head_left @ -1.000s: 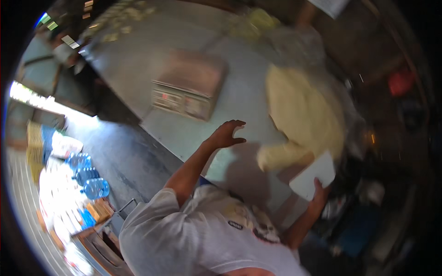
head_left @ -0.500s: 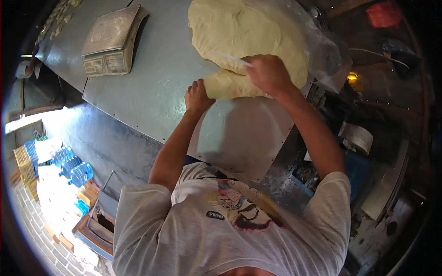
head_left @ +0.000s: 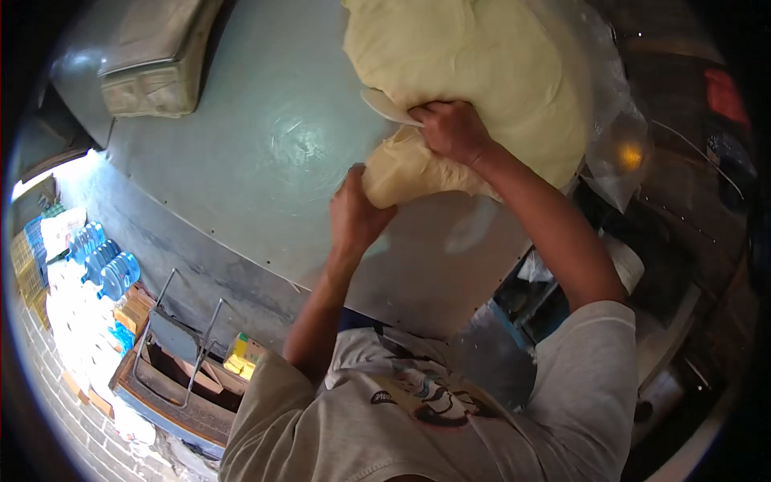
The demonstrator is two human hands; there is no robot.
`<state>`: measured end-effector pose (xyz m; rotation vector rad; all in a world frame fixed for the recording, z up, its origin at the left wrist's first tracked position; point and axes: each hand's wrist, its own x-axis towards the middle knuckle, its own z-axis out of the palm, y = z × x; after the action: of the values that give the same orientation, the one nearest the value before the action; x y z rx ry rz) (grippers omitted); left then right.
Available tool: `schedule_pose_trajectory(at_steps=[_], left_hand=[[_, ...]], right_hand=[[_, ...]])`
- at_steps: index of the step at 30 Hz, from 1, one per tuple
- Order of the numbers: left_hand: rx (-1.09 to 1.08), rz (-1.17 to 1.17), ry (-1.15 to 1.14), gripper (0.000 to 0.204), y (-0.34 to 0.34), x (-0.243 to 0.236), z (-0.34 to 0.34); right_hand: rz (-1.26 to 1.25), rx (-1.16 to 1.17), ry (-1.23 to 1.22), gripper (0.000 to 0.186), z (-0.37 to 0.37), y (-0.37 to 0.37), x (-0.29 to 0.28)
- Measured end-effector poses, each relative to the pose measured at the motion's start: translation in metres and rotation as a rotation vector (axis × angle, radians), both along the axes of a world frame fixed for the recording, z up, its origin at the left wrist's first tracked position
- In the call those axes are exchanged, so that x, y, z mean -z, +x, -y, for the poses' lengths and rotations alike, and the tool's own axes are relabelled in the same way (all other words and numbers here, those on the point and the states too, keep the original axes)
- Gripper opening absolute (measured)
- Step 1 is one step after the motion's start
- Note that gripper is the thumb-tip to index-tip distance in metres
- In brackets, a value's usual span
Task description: The person uses a scraper to cut pieces of dough from a large roll, places each piece on a digital scale to weigh it, and then sets the weighed pieces onto a metal table.
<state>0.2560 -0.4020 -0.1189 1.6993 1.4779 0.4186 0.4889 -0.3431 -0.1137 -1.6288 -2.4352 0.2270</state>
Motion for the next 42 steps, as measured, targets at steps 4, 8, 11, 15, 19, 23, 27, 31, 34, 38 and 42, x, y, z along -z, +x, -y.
schedule_pose_trajectory(at_steps=[4, 8, 11, 15, 19, 23, 27, 31, 34, 38, 42], left_hand=[[0.024, 0.106, -0.196, 0.06, 0.028, -0.026, 0.042], [0.092, 0.138, -0.187, 0.055, 0.014, -0.052, 0.118], [0.127, 0.092, -0.208, 0.055, -0.021, -0.052, 0.182], [0.045, -0.298, -0.167, 0.075, -0.004, -0.049, 0.246], [-0.18, -0.619, 0.064, 0.123, 0.047, -0.063, 0.27], [-0.11, -0.607, 0.182, 0.125, 0.071, -0.046, 0.27], [-0.258, -0.662, 0.269, 0.11, 0.074, -0.026, 0.261], [-0.29, -0.511, 0.459, 0.074, 0.056, -0.012, 0.234], [-0.264, -0.434, 0.381, 0.071, 0.056, -0.012, 0.216], [-0.37, -0.308, 0.283, 0.064, 0.062, -0.004, 0.193], [-0.594, -0.16, 0.035, 0.047, 0.069, -0.022, 0.162]], right_hand=[[0.042, 0.09, 0.052, 0.012, -0.005, 0.015, 0.006], [0.011, -0.022, -0.096, 0.012, 0.05, -0.013, -0.022], [-0.153, -0.201, -0.041, 0.016, 0.12, -0.019, -0.049], [-0.407, 0.072, 0.12, 0.023, 0.164, 0.039, -0.108], [-0.222, 0.059, 0.064, 0.025, 0.177, 0.108, -0.172], [-0.086, 0.021, 0.029, 0.025, 0.172, 0.113, -0.177], [0.159, -0.106, -0.055, 0.022, 0.148, 0.099, -0.174], [0.295, -0.192, -0.102, 0.019, 0.114, 0.113, -0.107], [0.139, -0.275, -0.109, 0.019, 0.096, 0.115, -0.075], [0.173, -0.311, -0.21, 0.02, 0.064, 0.101, -0.04], [0.108, -0.347, -0.266, 0.02, 0.034, 0.085, -0.028]])
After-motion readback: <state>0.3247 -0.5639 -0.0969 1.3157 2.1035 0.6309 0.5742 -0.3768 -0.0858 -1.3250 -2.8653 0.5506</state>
